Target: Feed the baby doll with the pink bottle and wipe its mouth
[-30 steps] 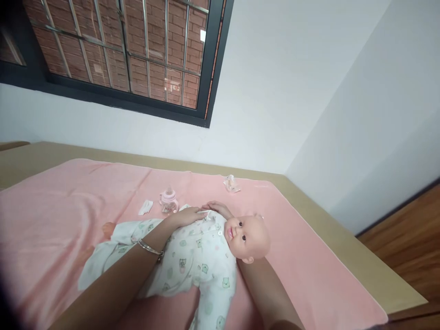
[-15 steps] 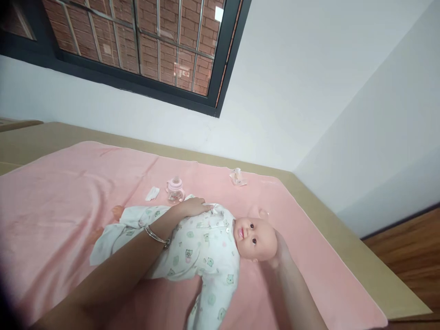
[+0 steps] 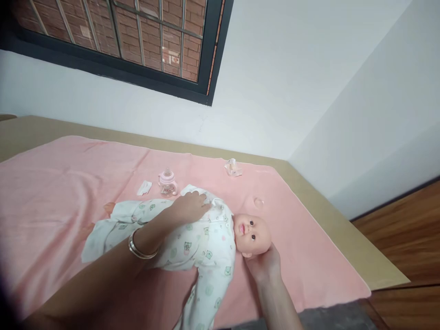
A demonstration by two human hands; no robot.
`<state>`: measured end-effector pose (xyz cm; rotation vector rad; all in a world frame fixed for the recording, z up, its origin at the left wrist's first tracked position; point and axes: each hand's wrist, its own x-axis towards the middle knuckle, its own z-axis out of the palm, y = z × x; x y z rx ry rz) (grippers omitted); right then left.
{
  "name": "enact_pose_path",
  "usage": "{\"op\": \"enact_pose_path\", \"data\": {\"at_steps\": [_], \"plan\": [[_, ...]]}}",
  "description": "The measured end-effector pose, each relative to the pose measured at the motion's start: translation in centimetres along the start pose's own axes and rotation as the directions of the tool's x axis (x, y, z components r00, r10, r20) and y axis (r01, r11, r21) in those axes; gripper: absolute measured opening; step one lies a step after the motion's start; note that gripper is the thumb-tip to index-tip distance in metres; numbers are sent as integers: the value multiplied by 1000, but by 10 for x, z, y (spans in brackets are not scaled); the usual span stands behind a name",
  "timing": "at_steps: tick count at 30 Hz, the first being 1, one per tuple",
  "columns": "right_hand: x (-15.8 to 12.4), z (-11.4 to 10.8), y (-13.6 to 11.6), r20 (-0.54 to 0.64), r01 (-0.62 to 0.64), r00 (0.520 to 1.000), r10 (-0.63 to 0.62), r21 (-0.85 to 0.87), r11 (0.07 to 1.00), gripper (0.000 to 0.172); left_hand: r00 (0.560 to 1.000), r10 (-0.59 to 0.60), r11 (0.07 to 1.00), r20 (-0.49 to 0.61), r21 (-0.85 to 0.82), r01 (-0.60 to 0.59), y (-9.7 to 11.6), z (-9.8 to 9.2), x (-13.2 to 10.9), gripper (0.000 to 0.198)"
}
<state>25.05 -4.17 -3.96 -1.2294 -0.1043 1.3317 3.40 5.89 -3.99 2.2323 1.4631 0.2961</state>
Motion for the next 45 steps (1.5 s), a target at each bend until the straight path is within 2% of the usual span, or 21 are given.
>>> {"op": "enact_pose_path", "data": {"at_steps": [3, 6, 9, 11, 13, 15, 16, 18, 19, 20, 22, 24, 26, 29, 31, 33, 35, 37, 38, 42, 45], "plan": [[7, -6, 2, -22, -39, 999, 39, 18, 999, 31, 995, 75, 996, -69, 61, -71, 23, 4, -14, 32], [20, -20, -13, -35, -58, 998, 61, 71, 996, 31, 970, 194, 978, -144, 111, -179, 46, 13, -33, 29], [38, -31, -46, -148, 203, 972, -181, 150, 968, 30, 911, 348, 933, -219, 179, -313, 61, 23, -61, 28], [53, -30, -70, -134, 367, 927, -349, 143, 919, 28, 843, 476, 875, -250, 228, -426, 62, 31, -81, 29], [69, -24, -90, -74, 446, 894, -442, 70, 892, 26, 747, 606, 793, -274, 282, -540, 54, 42, -98, 29], [86, -16, -103, 0, 547, 831, -556, -181, 817, 29, 618, 724, 689, -306, 342, -639, 39, 58, -112, 30], [95, -12, -106, 65, 592, 781, -621, -392, 704, 32, 548, 767, 641, -333, 378, -668, 30, 67, -116, 30], [113, -5, -111, 244, 544, 715, -655, -783, 302, 43, 427, 810, 582, -403, 457, -673, 10, 84, -122, 20], [121, -2, -111, 316, 457, 733, -602, -885, 91, 50, 376, 827, 554, -418, 494, -670, 1, 91, -124, 15], [128, 0, -111, 346, 363, 783, -517, -929, -72, 58, 341, 843, 529, -417, 525, -667, -8, 97, -125, 15], [142, 5, -111, 292, 211, 891, -346, -944, -255, 77, 297, 860, 501, -416, 576, -646, -23, 103, -125, 16], [153, 10, -111, 214, 111, 944, -251, -923, -369, 88, 270, 865, 494, -423, 619, -611, -32, 105, -123, 18], [160, 19, -114, 181, 71, 960, -215, -897, -437, 82, 254, 856, 509, -450, 653, -560, -37, 108, -118, 18], [157, 44, -127, 197, 72, 960, -201, -863, -500, 71, 240, 822, 564, -517, 678, -471, -41, 115, -108, 19], [141, 73, -132, 259, 101, 938, -231, -841, -532, 71, 235, 803, 592, -548, 685, -425, -44, 118, -102, 21], [116, 109, -128, 378, 197, 889, -258, -826, -528, 67, 238, 798, 600, -554, 694, -399, -47, 117, -99, 24], [87, 148, -110, 554, 414, 811, -187, -769, -487, 58, 245, 808, 588, -536, 708, -391, -52, 112, -98, 27], [63, 183, -81, 766, 706, 636, -94, -626, -332, 58, 250, 823, 568, -511, 723, -393, -55, 106, -99, 30], [55, 198, -64, 821, 781, 567, -65, -561, -272, 60, 252, 828, 560, -500, 728, -395, -56, 104, -99, 31], [46, 239, -5, 900, 874, 437, 5, -423, -239, 61, 262, 835, 550, -483, 740, -388, -57, 101, -100, 33], [52, 257, 18, 907, 881, 416, 71, -382, -277, 60, 253, 836, 548, -486, 746, -378, -57, 103, -98, 35]]}}
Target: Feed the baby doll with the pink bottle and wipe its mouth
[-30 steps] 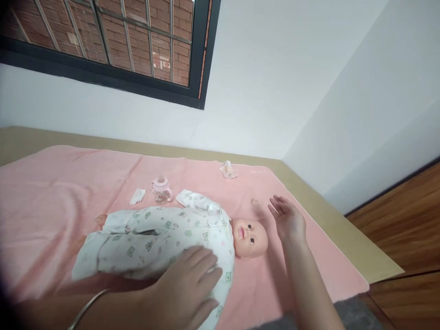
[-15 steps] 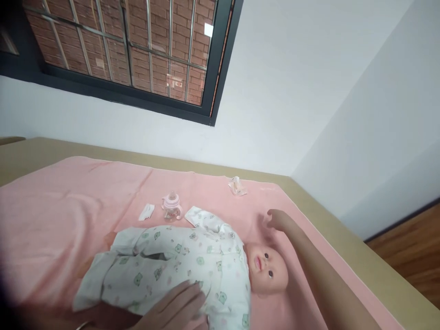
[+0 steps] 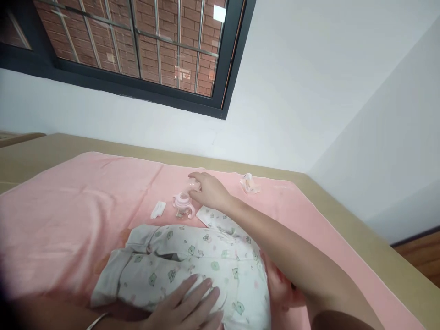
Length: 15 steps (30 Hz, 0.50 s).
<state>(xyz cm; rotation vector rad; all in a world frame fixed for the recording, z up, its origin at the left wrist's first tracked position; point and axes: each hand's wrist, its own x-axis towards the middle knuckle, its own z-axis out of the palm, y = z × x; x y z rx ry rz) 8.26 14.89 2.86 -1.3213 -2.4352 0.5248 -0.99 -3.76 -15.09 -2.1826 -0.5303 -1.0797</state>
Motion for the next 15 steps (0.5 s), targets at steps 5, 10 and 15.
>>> {"op": "enact_pose_path", "data": {"at_steps": [5, 10, 15], "plan": [[18, 17, -8, 169, -26, 985, 37, -68, 997, 58, 1000, 6, 1000, -6, 7, -6, 0, 2, -2, 36], [29, 30, -17, 303, 23, 951, 55, -247, 969, 59, 1000, 7, 1000, 8, -2, -7, 1, 1, -3, 37], [37, 30, -22, 363, 121, 931, 31, -389, 913, 51, 999, -8, 1000, 49, -19, 9, 4, -1, -6, 39]]}}
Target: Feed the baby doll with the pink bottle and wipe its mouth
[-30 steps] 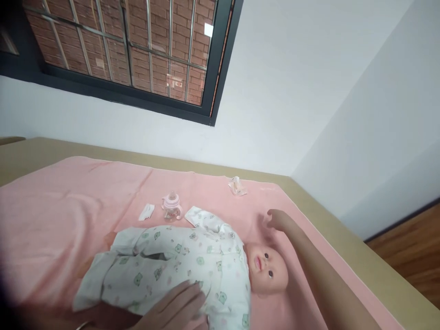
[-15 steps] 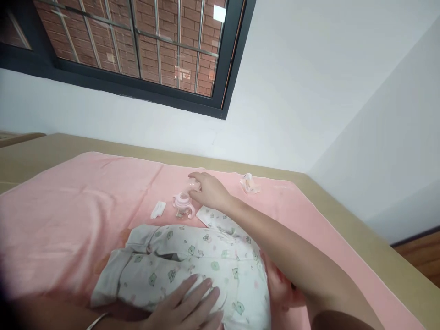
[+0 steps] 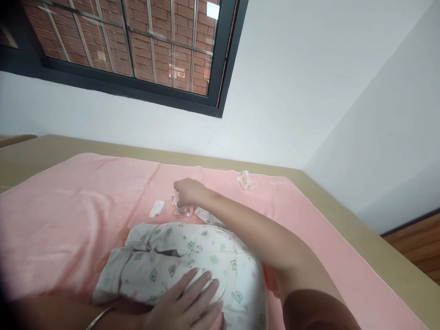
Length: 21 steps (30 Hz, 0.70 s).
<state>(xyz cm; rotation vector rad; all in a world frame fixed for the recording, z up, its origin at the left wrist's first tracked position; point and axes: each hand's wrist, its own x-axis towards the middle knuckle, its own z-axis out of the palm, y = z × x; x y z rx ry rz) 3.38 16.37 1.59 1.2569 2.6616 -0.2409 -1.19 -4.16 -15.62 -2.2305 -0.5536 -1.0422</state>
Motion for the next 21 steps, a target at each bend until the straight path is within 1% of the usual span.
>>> {"op": "enact_pose_path", "data": {"at_steps": [2, 5, 8, 9, 10, 11, 12, 13, 15, 17, 19, 21], "plan": [[-2, 1, -1, -9, -14, 1000, 15, 56, 998, 49, 1000, 6, 1000, 18, -5, -6, 0, -1, -1, 40], [-13, 2, 2, -47, -53, 997, 60, 136, 989, 52, 999, 21, 1000, 33, -8, -20, -1, -3, -1, 41], [-37, -4, 18, -161, -93, 978, 132, 234, 968, 55, 999, 21, 1000, 35, -6, -21, -1, -3, 0, 39], [-47, -9, 29, -214, -123, 958, 188, 284, 951, 55, 999, 19, 1000, 33, -6, -19, -1, -3, 1, 39], [-58, -14, 42, -268, -166, 926, 266, 343, 924, 54, 999, 16, 1000, 34, -7, -16, -1, -4, 1, 39], [-70, -20, 58, -284, -235, 887, 364, 399, 886, 54, 999, 13, 1000, 38, -10, -13, -1, -5, 2, 38], [-81, -24, 75, -292, -314, 843, 452, 415, 854, 53, 999, 11, 1000, 46, -14, -11, -2, -7, 3, 38], [-93, -28, 93, -314, -376, 797, 516, 410, 831, 51, 998, 10, 1000, 58, -21, -9, -3, -10, 4, 39], [-115, -27, 129, -318, -509, 720, 617, 363, 781, 50, 996, 15, 999, 93, -41, -12, -5, -15, 6, 41], [-139, -17, 156, -265, -624, 656, 706, 335, 706, 47, 991, 30, 998, 127, -66, -21, -8, -20, 7, 43], [-161, -2, 172, -166, -675, 633, 756, 360, 644, 47, 987, 46, 995, 155, -92, -32, -10, -23, 8, 44], [-179, 13, 177, -98, -694, 634, 767, 365, 620, 48, 982, 58, 993, 180, -116, -38, -10, -24, 8, 45]]}}
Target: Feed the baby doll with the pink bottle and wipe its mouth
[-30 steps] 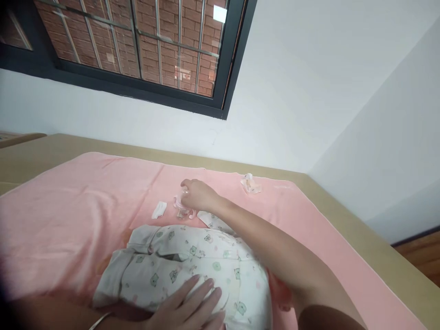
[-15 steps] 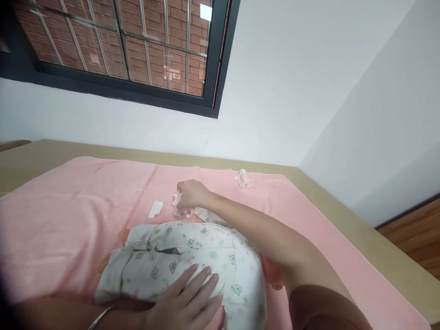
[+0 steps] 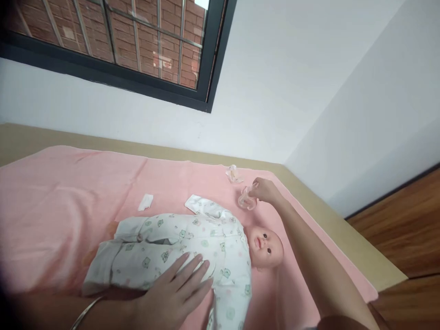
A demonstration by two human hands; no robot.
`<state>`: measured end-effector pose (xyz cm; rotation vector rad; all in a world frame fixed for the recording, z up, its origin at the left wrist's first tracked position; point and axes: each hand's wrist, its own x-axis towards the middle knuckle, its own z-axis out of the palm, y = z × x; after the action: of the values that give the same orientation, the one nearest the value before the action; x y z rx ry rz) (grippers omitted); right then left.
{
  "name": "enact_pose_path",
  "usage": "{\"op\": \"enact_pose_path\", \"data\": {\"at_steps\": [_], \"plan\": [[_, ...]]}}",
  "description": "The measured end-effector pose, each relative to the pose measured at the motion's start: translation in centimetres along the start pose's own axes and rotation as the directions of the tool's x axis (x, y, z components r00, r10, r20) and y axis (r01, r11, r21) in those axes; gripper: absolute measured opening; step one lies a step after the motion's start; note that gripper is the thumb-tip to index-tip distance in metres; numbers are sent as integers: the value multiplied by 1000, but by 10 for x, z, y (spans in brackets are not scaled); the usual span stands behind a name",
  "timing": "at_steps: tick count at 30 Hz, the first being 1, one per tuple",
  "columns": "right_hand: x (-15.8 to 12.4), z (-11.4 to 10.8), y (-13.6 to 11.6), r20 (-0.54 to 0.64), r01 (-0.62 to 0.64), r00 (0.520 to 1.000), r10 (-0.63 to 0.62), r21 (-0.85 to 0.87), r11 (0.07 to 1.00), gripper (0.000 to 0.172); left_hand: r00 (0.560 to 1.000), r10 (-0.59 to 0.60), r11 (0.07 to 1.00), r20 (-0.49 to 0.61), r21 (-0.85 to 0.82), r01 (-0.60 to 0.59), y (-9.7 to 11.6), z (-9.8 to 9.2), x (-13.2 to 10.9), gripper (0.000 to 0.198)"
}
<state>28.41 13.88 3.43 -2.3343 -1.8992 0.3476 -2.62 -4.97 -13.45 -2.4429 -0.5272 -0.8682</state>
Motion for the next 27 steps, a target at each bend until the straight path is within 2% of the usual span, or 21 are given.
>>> {"op": "enact_pose_path", "data": {"at_steps": [4, 9, 15, 18, 22, 27], "plan": [[-15, 9, 22, -17, 12, 1000, -13, -60, 998, 50, 998, -1, 999, 57, -46, 4, 3, 1, -4, 49], [-8, 16, 32, 29, 20, 999, -19, -38, 999, 47, 997, -16, 997, 82, -75, 22, 7, 3, -8, 52], [3, 19, 22, 49, 61, 997, -59, -39, 997, 52, 997, -43, 997, 59, -67, 47, 11, 8, -11, 56], [3, 14, 16, 109, 76, 992, -71, -47, 996, 50, 997, -53, 996, 55, -63, 56, 12, 9, -12, 55], [2, 4, 13, 237, 38, 971, -31, -24, 999, 44, 996, -63, 996, 58, -60, 66, 13, 10, -13, 53], [5, -3, 12, 304, -43, 952, 40, 4, 999, 58, 996, -66, 996, 53, -59, 69, 13, 11, -13, 53]]}}
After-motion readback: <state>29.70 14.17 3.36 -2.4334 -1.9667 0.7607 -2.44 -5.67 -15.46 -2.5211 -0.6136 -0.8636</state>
